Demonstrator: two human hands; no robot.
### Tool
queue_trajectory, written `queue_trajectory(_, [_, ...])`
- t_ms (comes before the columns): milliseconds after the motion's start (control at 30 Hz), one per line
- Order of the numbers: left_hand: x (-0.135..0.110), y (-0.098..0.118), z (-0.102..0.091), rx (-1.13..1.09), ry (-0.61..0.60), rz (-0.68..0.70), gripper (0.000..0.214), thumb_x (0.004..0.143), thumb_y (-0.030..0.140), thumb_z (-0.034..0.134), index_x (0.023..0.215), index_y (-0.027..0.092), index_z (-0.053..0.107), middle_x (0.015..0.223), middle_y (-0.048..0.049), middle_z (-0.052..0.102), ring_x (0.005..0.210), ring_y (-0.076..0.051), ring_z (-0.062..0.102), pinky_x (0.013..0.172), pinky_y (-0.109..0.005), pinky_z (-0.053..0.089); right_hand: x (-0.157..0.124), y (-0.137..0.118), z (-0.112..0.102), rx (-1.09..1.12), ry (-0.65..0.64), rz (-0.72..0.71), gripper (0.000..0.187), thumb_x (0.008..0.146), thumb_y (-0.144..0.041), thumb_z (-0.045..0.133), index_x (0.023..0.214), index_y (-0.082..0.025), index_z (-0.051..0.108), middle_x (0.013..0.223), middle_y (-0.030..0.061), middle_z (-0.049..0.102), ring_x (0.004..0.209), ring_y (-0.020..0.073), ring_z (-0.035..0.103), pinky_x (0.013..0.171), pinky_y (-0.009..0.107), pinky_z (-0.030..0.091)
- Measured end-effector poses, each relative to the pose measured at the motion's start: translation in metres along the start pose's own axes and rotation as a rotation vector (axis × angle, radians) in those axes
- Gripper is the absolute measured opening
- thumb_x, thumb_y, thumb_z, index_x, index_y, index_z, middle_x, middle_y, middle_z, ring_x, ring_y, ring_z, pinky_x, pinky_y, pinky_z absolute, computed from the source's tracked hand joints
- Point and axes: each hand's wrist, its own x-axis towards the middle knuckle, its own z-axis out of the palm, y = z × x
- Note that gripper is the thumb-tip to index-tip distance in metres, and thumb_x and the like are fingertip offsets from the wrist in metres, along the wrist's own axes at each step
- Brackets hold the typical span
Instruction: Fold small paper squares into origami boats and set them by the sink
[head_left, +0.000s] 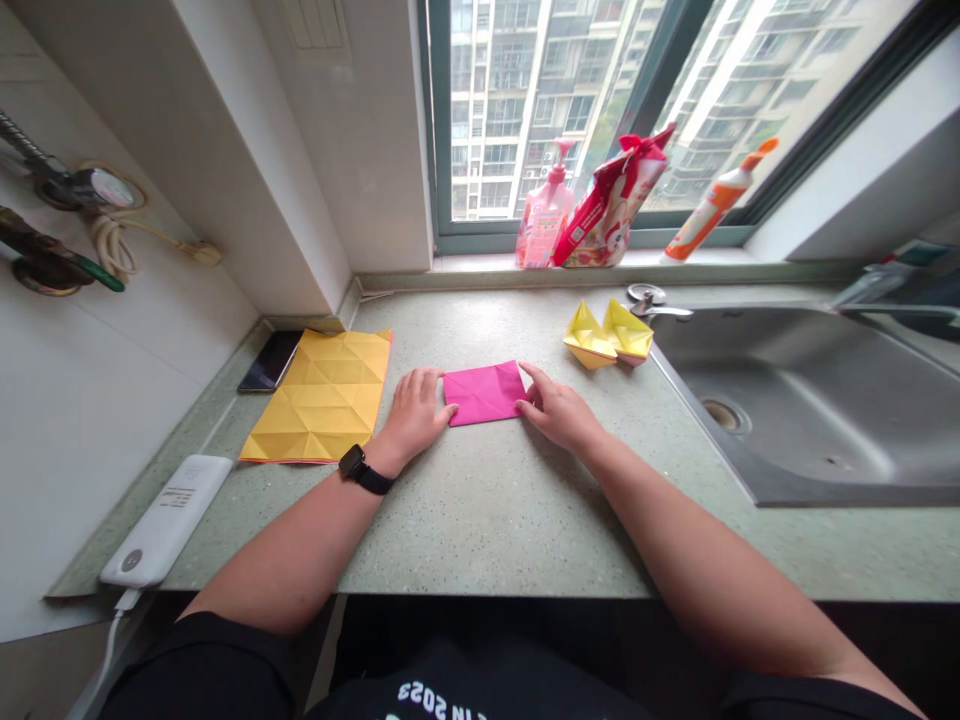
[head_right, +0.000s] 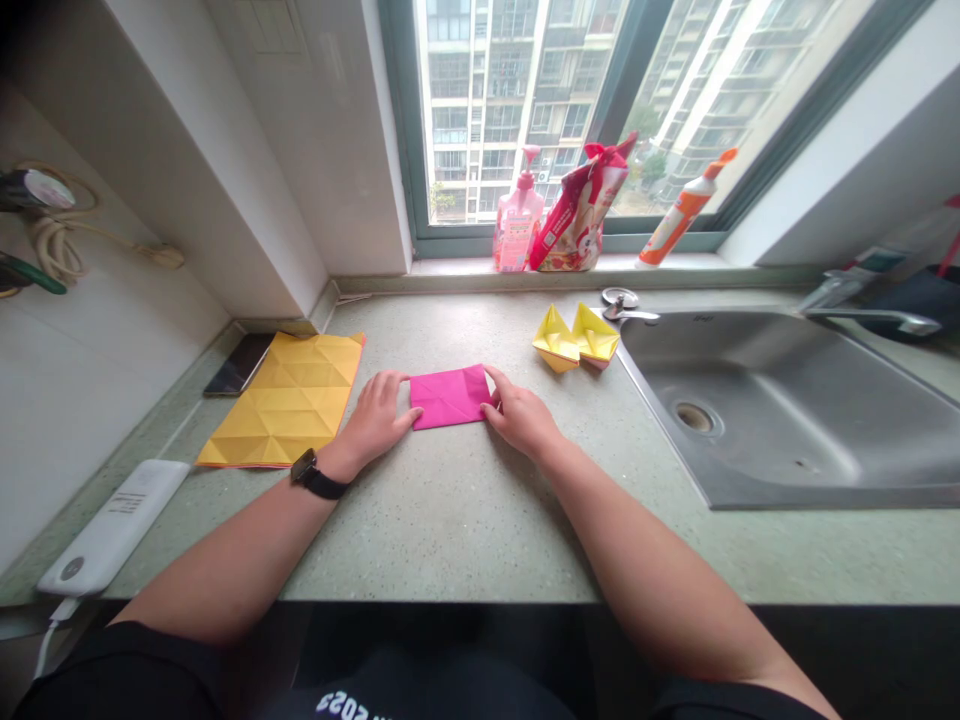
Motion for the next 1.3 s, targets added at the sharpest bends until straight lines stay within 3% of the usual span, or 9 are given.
queue_trajectory(67, [-0.002, 0.003, 0.0, 0.009, 0.004, 0.086, 0.047, 0.103, 0.029, 0.07, 0.147, 0.018, 0.058, 0.159, -0.0203, 0.055, 0.154, -0.038, 0.047, 0.13, -0.061, 0.04, 0.001, 0.0, 0.003, -0.042, 0.027, -0.029, 0.06, 0.098, -0.024, 0.065, 0.157, -0.023, 0.058, 0.099, 0.0055, 0.081, 0.081, 0.0229, 0.071, 0.076, 0.035, 0.053])
queue_trajectory(167, [-0.002, 0.008, -0.001, 0.004, -0.084, 0.214, 0.031, 0.108, 0.024, 0.06, 0.138, 0.021, 0.067, 0.171, -0.0156, 0.047, 0.166, -0.038, 0.034, 0.136, -0.065, 0.032, 0.003, -0.004, 0.006, -0.102, 0.082, -0.05, 0.044, 0.1, -0.022, 0.063, 0.143, -0.026, 0.07, 0.111, 0.0075, 0.08, 0.086, 0.023, 0.072, 0.08, 0.035, 0.056])
queue_trajectory(300, [0.0, 0.014, -0.001, -0.023, -0.231, 0.291, 0.032, 0.112, 0.024, 0.051, 0.137, 0.021, 0.072, 0.165, -0.0128, 0.057, 0.165, -0.036, 0.039, 0.135, -0.065, 0.033, 0.004, -0.011, 0.002, -0.207, 0.144, -0.069, 0.038, 0.102, -0.022, 0.061, 0.136, -0.024, 0.076, 0.12, 0.0131, 0.076, 0.097, 0.028, 0.071, 0.088, 0.04, 0.058])
queue_trajectory(400, [0.001, 0.015, 0.0, -0.005, -0.267, 0.29, 0.037, 0.114, 0.027, 0.05, 0.143, 0.021, 0.07, 0.163, -0.0135, 0.06, 0.164, -0.036, 0.042, 0.136, -0.065, 0.032, -0.001, -0.019, -0.006, -0.249, 0.162, -0.176, 0.034, 0.102, -0.021, 0.063, 0.132, -0.023, 0.08, 0.129, 0.0165, 0.074, 0.115, 0.0345, 0.069, 0.101, 0.05, 0.056])
queue_trajectory(533, [0.0, 0.016, 0.002, 0.059, -0.285, 0.28, 0.045, 0.116, 0.035, 0.048, 0.155, 0.019, 0.062, 0.166, -0.0158, 0.058, 0.164, -0.038, 0.041, 0.137, -0.067, 0.026, -0.013, -0.032, -0.01, -0.184, 0.041, -0.376, 0.03, 0.103, -0.019, 0.063, 0.126, -0.023, 0.081, 0.128, 0.0139, 0.078, 0.116, 0.0312, 0.071, 0.104, 0.05, 0.057])
queue_trajectory(633, [-0.001, 0.016, 0.005, 0.085, -0.297, 0.286, 0.05, 0.117, 0.038, 0.044, 0.16, 0.015, 0.056, 0.169, -0.0189, 0.053, 0.165, -0.038, 0.039, 0.136, -0.065, 0.027, -0.021, -0.039, -0.007, -0.152, -0.058, -0.439, 0.027, 0.102, -0.02, 0.067, 0.124, -0.025, 0.082, 0.126, 0.0124, 0.079, 0.113, 0.0293, 0.073, 0.101, 0.048, 0.061])
queue_trajectory(867, [0.005, 0.015, 0.011, 0.072, -0.318, 0.294, 0.054, 0.117, 0.038, 0.042, 0.164, 0.014, 0.05, 0.173, -0.0207, 0.047, 0.167, -0.034, 0.037, 0.136, -0.057, 0.032, -0.023, -0.038, -0.001, -0.169, -0.118, -0.402, 0.023, 0.102, -0.022, 0.069, 0.117, -0.029, 0.086, 0.126, 0.0122, 0.08, 0.109, 0.0313, 0.076, 0.098, 0.051, 0.062])
queue_trajectory(1100, [0.003, 0.011, 0.009, 0.057, -0.34, 0.325, 0.052, 0.117, 0.039, 0.044, 0.165, 0.022, 0.052, 0.176, -0.0164, 0.045, 0.167, -0.034, 0.037, 0.136, -0.058, 0.031, -0.018, -0.027, -0.008, -0.203, -0.102, -0.319, 0.023, 0.104, -0.026, 0.068, 0.112, -0.031, 0.089, 0.124, 0.0114, 0.081, 0.103, 0.0303, 0.075, 0.095, 0.048, 0.062])
queue_trajectory(1300, [-0.004, -0.001, -0.004, 0.092, -0.386, 0.239, 0.055, 0.117, 0.041, 0.045, 0.168, 0.021, 0.048, 0.178, -0.017, 0.041, 0.168, -0.037, 0.035, 0.136, -0.064, 0.027, -0.016, -0.025, -0.012, -0.277, -0.106, -0.266, 0.023, 0.105, -0.025, 0.066, 0.108, -0.029, 0.089, 0.126, 0.0116, 0.08, 0.106, 0.0298, 0.075, 0.092, 0.046, 0.061])
